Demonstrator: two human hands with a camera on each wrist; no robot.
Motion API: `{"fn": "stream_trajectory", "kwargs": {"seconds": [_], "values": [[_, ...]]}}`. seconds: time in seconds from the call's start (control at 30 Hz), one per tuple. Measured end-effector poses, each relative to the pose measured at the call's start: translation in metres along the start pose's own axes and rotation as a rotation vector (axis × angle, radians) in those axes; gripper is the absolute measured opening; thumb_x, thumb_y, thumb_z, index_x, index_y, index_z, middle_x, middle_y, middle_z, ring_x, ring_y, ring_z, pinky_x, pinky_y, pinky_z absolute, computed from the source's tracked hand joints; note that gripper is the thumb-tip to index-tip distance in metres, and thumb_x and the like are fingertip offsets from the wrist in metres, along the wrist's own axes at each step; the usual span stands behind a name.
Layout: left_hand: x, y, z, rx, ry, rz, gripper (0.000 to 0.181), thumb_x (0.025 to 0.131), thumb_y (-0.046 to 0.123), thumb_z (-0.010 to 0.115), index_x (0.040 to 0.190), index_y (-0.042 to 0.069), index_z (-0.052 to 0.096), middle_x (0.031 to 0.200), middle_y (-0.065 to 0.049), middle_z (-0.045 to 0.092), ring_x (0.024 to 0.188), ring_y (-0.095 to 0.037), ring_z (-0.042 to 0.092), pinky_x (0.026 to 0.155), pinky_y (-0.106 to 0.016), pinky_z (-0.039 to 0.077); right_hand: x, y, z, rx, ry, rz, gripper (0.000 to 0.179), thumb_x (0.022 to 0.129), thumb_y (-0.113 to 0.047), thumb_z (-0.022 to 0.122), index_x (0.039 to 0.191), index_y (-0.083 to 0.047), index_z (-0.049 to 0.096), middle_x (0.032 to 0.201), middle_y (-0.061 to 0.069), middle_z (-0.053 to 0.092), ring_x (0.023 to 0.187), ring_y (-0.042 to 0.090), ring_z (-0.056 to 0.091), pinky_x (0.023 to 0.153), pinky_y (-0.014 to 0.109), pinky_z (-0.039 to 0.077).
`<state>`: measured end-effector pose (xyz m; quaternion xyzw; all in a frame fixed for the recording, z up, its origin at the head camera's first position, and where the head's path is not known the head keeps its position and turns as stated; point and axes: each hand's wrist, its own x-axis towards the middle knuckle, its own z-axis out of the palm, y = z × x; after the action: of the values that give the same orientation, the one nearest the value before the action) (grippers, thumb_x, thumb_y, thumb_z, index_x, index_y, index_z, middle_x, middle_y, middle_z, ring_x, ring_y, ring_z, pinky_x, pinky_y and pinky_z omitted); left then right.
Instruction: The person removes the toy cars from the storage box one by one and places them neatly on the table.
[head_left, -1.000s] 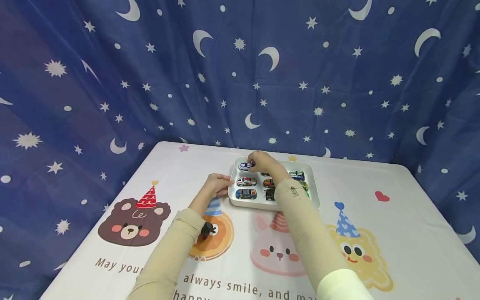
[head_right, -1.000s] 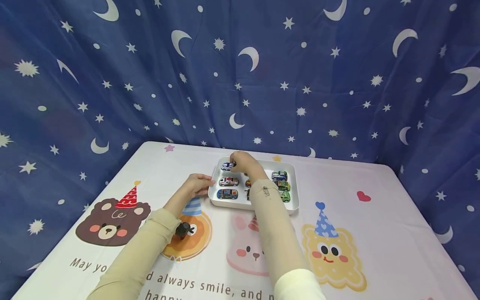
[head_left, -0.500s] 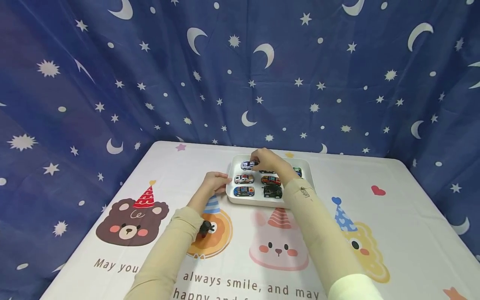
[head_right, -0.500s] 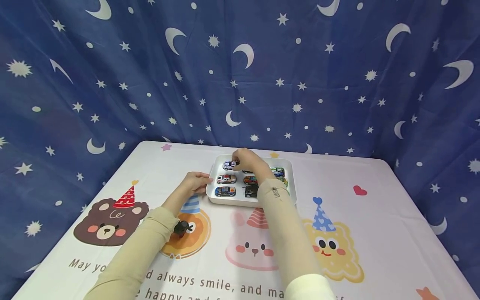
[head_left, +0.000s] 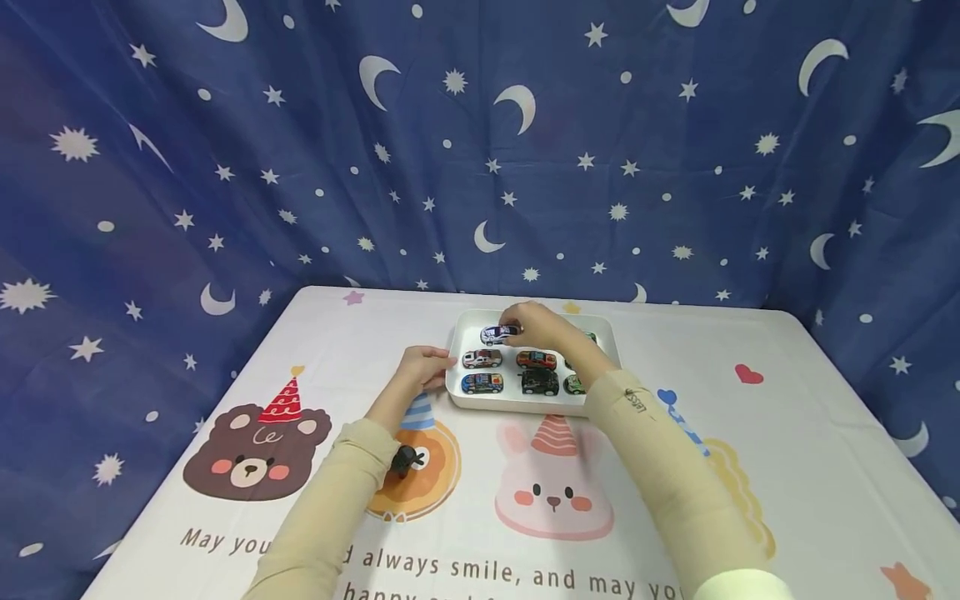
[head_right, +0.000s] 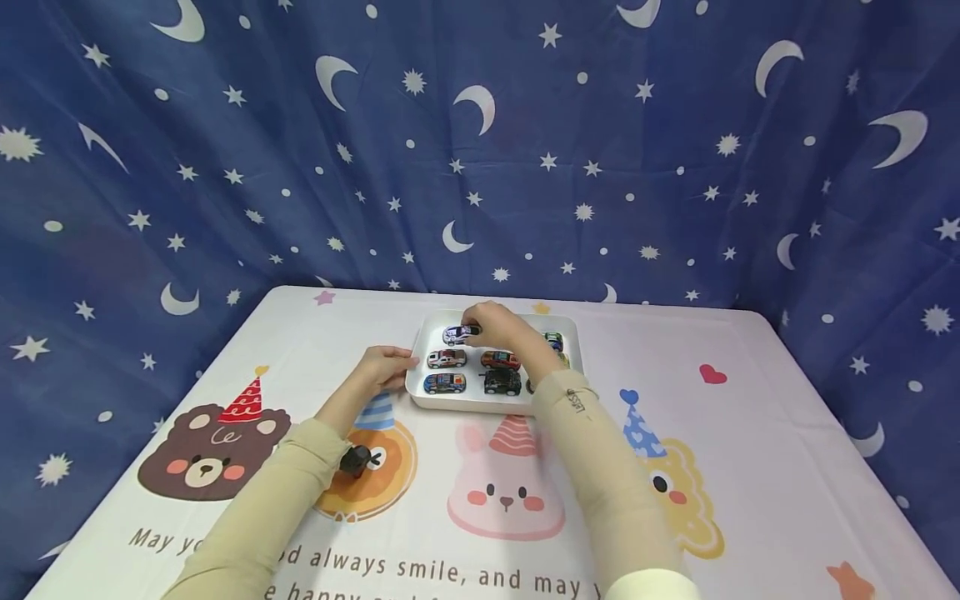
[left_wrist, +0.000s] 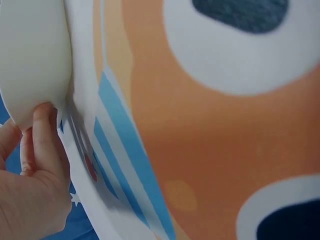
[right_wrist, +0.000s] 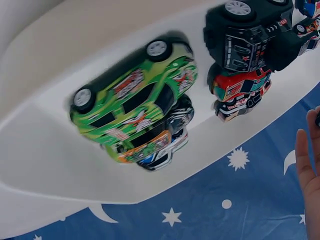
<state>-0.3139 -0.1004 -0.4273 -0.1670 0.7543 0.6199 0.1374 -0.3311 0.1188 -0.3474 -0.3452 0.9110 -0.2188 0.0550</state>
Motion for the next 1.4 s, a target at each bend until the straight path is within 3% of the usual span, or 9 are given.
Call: {"fn": "stream_trajectory", "kwargs": {"seconds": [0.03,0.07,0.1,0.23,0.47,0.77,1.4], "values": [[0.0,0.0,-0.001,0.003,0.002,0.004,0.033,0.085,0.008,0.068,0.117,-0.001,0.062,0.079,-0.003,0.062,0.06,-0.006,0.059,0.052,-0.015,0.054,0.008,0.014,0.007,-0.009,-0.008,0.014,0.026,0.088,-0.027,0.067,0.106,-0.009,0.068,0.102,0.001,0.069,0.094,0.012,0.061,0.091,0.027,0.051],[-0.001,0.0,-0.001,0.009,0.002,0.008,0.033,0.086,0.009,0.068,0.117,0.0,0.062,0.078,-0.002,0.062,0.06,-0.005,0.059,0.052,-0.015,0.054,0.013,0.02,0.011,-0.056,-0.033,0.06,0.028,0.086,-0.015,0.068,0.111,-0.003,0.067,0.109,0.009,0.068,0.099,0.02,0.062,0.095,0.036,0.051],[-0.001,0.001,-0.001,0.01,0.002,0.011,0.033,0.086,0.009,0.068,0.117,0.0,0.062,0.078,-0.002,0.061,0.059,-0.006,0.059,0.052,-0.015,0.054,0.015,0.026,0.015,-0.068,-0.029,0.071,0.029,0.086,-0.014,0.068,0.112,-0.002,0.066,0.111,0.01,0.068,0.101,0.022,0.062,0.095,0.037,0.051],[-0.001,0.005,-0.001,0.016,-0.003,0.01,0.033,0.086,0.009,0.068,0.117,0.0,0.061,0.081,-0.003,0.061,0.062,-0.007,0.06,0.055,-0.016,0.055,0.0,0.027,0.012,-0.093,0.032,0.015,0.028,0.086,-0.013,0.068,0.111,0.0,0.066,0.11,0.013,0.068,0.1,0.024,0.063,0.091,0.037,0.053],[-0.001,0.007,0.002,0.02,-0.012,0.018,0.034,0.086,0.01,0.068,0.118,0.0,0.061,0.087,-0.005,0.063,0.064,-0.007,0.06,0.055,-0.016,0.055,-0.02,0.026,0.002,-0.131,0.04,0.015,0.032,0.086,-0.016,0.068,0.113,0.0,0.064,0.115,0.015,0.066,0.109,0.028,0.061,0.095,0.039,0.052],[-0.003,0.003,0.003,0.016,-0.008,0.001,0.034,0.086,0.011,0.068,0.118,0.001,0.061,0.091,-0.007,0.064,0.064,-0.007,0.06,0.054,-0.015,0.054,-0.044,0.028,-0.003,-0.128,0.078,-0.038,0.031,0.085,-0.012,0.069,0.112,0.003,0.064,0.113,0.017,0.066,0.107,0.03,0.062,0.094,0.041,0.052],[-0.001,-0.002,0.001,0.042,-0.013,0.016,0.034,0.087,0.011,0.067,0.118,0.0,0.06,0.083,-0.004,0.062,0.061,-0.006,0.06,0.053,-0.015,0.054,-0.091,0.044,-0.014,-0.123,0.128,0.072,0.035,0.087,-0.014,0.068,0.116,0.003,0.062,0.115,0.019,0.064,0.108,0.033,0.06,0.092,0.046,0.052]]}}
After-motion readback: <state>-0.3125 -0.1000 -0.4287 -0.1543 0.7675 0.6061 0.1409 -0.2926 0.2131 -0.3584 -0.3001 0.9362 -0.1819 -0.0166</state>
